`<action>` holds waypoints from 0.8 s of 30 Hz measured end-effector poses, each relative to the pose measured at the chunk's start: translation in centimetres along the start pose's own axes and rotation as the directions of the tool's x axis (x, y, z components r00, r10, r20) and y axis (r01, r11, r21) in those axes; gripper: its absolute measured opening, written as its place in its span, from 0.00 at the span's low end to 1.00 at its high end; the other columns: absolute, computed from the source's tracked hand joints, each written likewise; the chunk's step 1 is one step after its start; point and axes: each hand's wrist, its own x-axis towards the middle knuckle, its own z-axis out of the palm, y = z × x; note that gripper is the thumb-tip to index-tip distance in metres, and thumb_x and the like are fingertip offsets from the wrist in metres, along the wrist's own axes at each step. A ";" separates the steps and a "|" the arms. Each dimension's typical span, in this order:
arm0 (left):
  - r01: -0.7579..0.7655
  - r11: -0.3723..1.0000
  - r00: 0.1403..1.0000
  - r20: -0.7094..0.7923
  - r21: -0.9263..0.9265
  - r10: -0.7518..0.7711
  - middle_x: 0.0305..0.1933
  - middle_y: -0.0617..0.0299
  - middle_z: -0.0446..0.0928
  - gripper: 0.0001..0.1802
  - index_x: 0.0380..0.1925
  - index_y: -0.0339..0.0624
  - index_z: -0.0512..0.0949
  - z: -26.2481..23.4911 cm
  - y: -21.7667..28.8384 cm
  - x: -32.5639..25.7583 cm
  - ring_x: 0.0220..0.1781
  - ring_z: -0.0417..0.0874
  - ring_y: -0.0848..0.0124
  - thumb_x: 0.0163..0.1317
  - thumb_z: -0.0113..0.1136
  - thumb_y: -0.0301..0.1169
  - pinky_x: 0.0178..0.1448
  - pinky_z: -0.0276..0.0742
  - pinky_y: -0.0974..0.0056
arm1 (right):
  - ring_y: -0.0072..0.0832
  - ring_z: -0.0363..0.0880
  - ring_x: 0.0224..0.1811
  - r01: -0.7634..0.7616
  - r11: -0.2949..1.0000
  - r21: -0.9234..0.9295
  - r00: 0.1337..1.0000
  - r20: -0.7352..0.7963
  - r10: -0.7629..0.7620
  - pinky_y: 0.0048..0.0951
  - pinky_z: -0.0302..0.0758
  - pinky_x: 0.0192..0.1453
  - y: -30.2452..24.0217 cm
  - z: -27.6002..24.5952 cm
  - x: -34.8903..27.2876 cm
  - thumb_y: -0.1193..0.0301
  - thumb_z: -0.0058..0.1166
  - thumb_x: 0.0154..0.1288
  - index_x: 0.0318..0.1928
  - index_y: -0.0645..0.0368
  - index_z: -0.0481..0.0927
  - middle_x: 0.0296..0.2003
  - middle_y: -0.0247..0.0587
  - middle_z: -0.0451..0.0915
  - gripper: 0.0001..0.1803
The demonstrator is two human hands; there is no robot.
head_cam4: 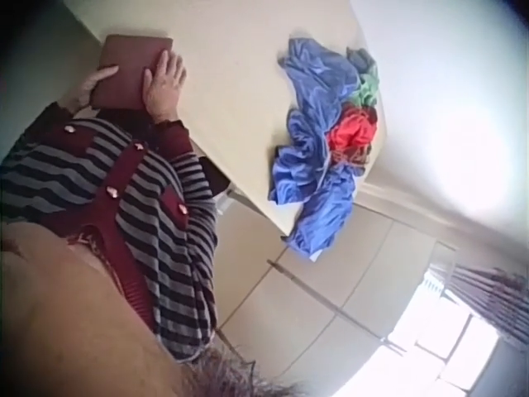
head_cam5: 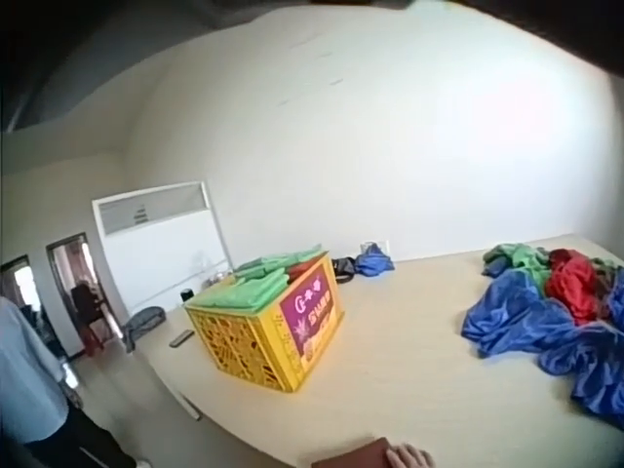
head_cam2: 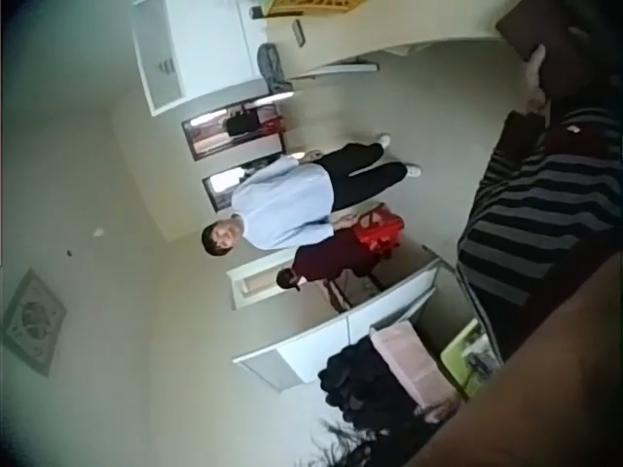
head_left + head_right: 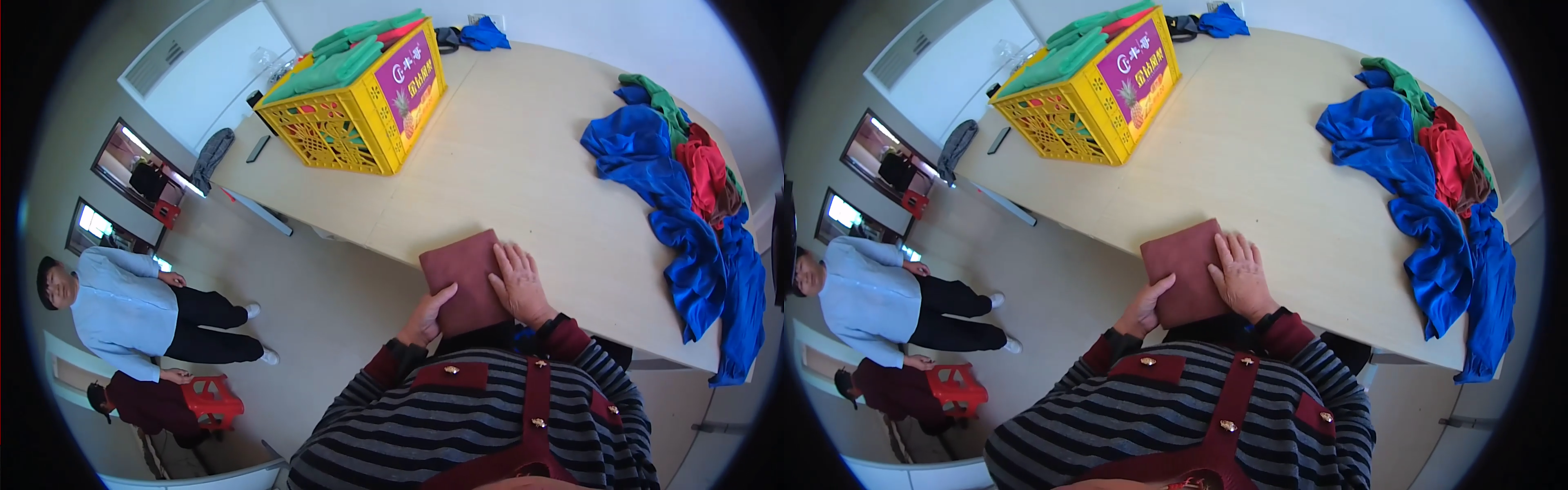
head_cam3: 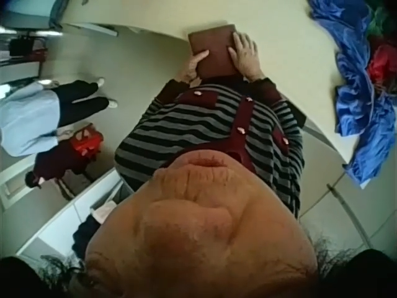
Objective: The person folds a brown cloth into a square and places it into a yellow crate, then spreads out a blue cloth and folds it into a square.
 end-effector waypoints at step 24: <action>-0.594 0.527 0.644 -0.032 0.608 0.764 0.47 0.54 0.86 0.18 0.49 0.35 0.82 0.2 64.1 14.9 0.45 0.89 0.64 0.66 0.67 0.36 0.46 0.85 0.61 | 0.59 0.58 0.76 -0.018 0.989 -0.147 0.981 0.188 0.046 0.61 0.54 0.77 1.7 -3.3 -4.7 0.56 0.67 0.55 0.70 0.63 0.65 0.71 0.56 0.64 0.46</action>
